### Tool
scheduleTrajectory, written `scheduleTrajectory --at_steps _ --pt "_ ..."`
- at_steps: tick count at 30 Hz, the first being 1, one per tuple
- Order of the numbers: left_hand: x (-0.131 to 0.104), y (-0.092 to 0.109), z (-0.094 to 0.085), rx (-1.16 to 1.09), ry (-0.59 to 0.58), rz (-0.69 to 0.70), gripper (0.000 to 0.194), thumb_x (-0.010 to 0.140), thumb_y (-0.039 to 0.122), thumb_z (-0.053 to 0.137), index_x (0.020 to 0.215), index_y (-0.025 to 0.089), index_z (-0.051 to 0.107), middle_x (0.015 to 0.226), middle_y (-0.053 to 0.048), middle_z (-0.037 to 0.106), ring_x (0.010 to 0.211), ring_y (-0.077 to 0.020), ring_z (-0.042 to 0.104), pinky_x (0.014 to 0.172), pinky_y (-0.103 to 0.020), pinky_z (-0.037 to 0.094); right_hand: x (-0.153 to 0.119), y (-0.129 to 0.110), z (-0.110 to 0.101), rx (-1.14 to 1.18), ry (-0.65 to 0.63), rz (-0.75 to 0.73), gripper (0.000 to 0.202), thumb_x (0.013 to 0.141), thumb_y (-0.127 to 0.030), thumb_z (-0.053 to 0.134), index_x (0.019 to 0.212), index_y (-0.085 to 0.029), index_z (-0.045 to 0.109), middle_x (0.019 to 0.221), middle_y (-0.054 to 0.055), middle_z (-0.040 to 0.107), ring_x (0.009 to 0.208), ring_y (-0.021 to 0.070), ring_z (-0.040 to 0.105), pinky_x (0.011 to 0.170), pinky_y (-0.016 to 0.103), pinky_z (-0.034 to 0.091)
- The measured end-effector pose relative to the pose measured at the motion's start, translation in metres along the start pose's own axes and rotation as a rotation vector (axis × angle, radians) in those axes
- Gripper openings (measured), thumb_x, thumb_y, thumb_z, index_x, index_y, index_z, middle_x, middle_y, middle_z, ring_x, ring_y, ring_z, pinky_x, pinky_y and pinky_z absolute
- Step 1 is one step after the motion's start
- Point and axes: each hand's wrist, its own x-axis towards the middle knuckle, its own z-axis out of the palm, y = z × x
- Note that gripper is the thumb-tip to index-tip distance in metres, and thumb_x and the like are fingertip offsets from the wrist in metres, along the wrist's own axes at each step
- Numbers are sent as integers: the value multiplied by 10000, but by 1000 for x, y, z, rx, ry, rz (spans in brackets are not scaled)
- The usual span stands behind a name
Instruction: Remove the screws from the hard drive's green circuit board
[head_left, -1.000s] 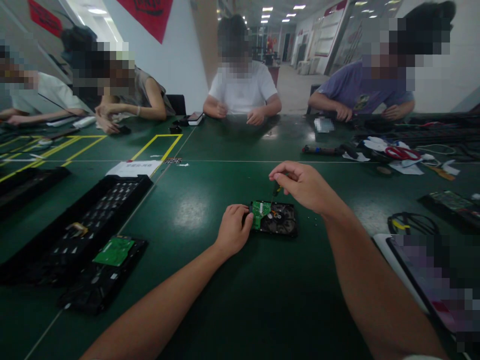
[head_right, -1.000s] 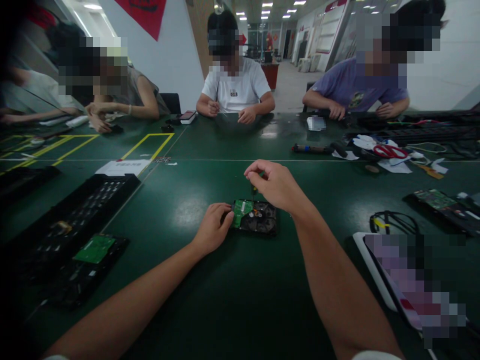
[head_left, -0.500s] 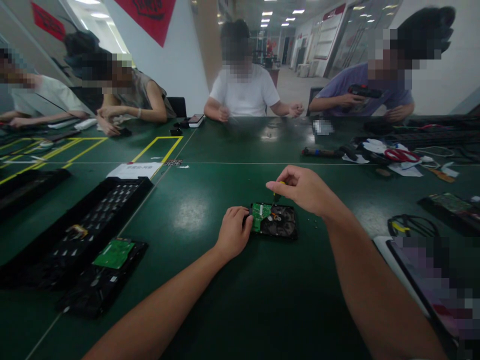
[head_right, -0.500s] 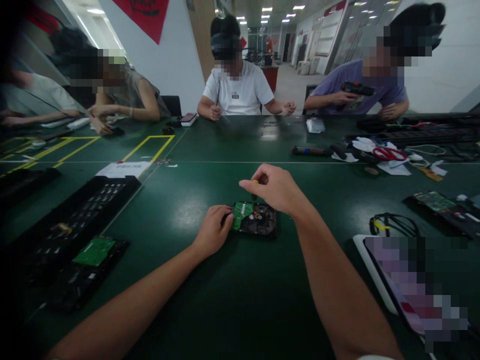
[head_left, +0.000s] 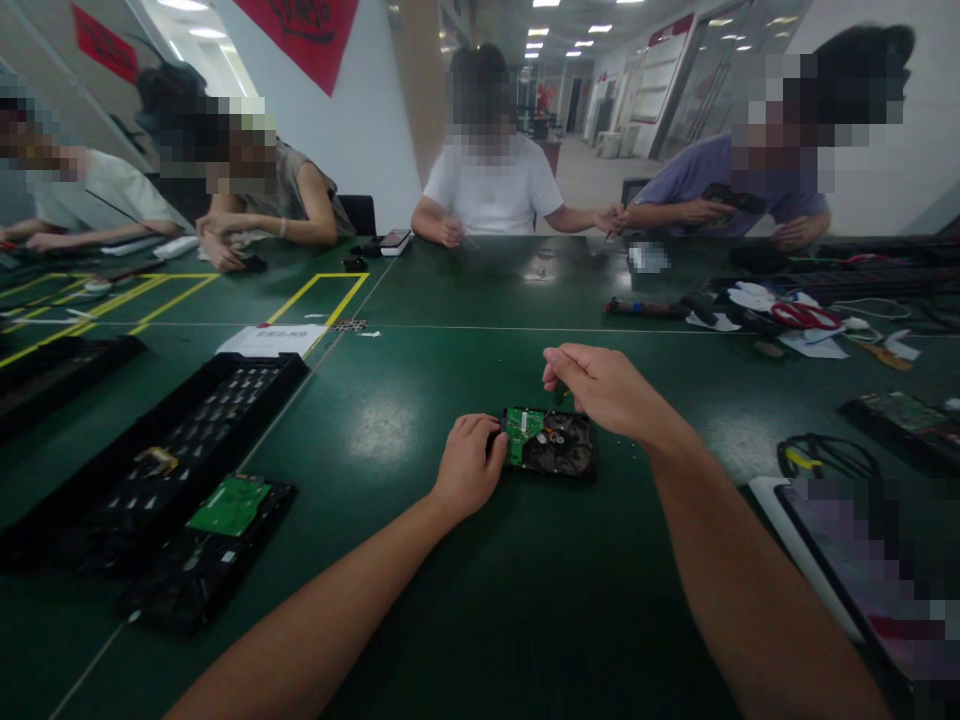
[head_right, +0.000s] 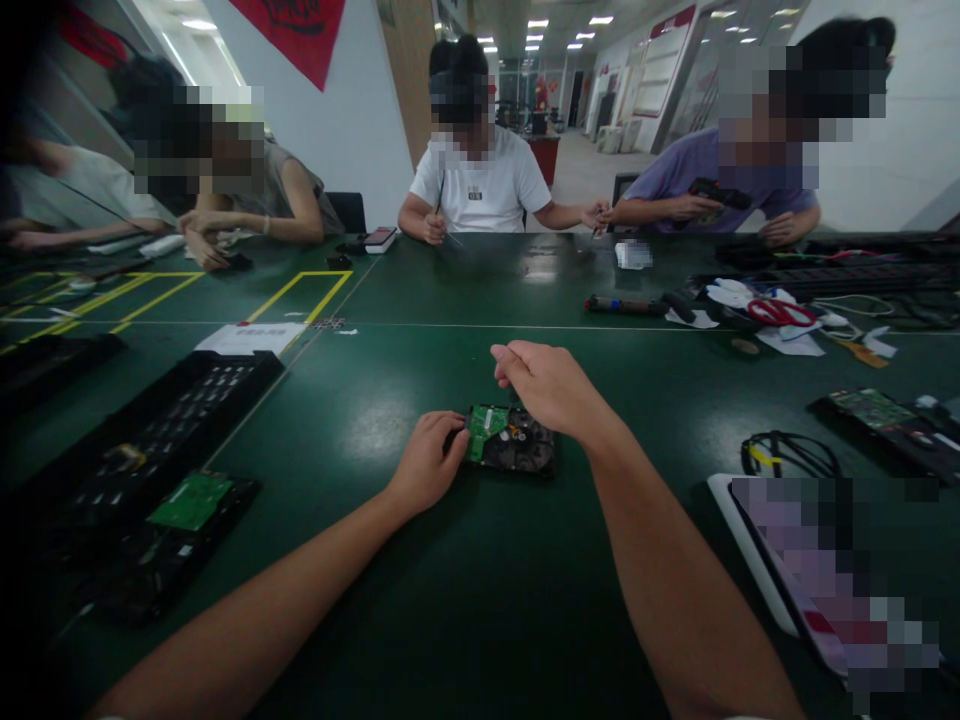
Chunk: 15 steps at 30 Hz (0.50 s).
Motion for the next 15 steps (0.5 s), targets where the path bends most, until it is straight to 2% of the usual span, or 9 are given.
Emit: scheduleTrajectory --at_steps 6,9,15 --pt "0 0 0 -3 -2 -7 138 1032 268 557 1071 198 669 1163 -113 719 1152 -291 625 1040 -517 520 -1 -4 -1 18 -24 15 579 1050 -656 415 819 -203 693 749 32 697 626 151 594 657 306 410" --pt "-1 0 0 -3 -2 -13 141 1032 271 556 1076 204 671 1162 -112 717 1156 -293 627 1034 -518 525 0 -2 0 42 -9 55 556 1051 -645 418 845 -205 688 705 24 675 588 149 593 627 299 424" --pt "-1 1 0 -2 -3 -15 151 1034 279 552 1088 198 667 1168 -113 715 1167 -293 619 1052 -516 517 7 15 9 252 -47 122 354 1061 -405 407 1022 -213 703 884 62 755 609 159 673 562 282 491"
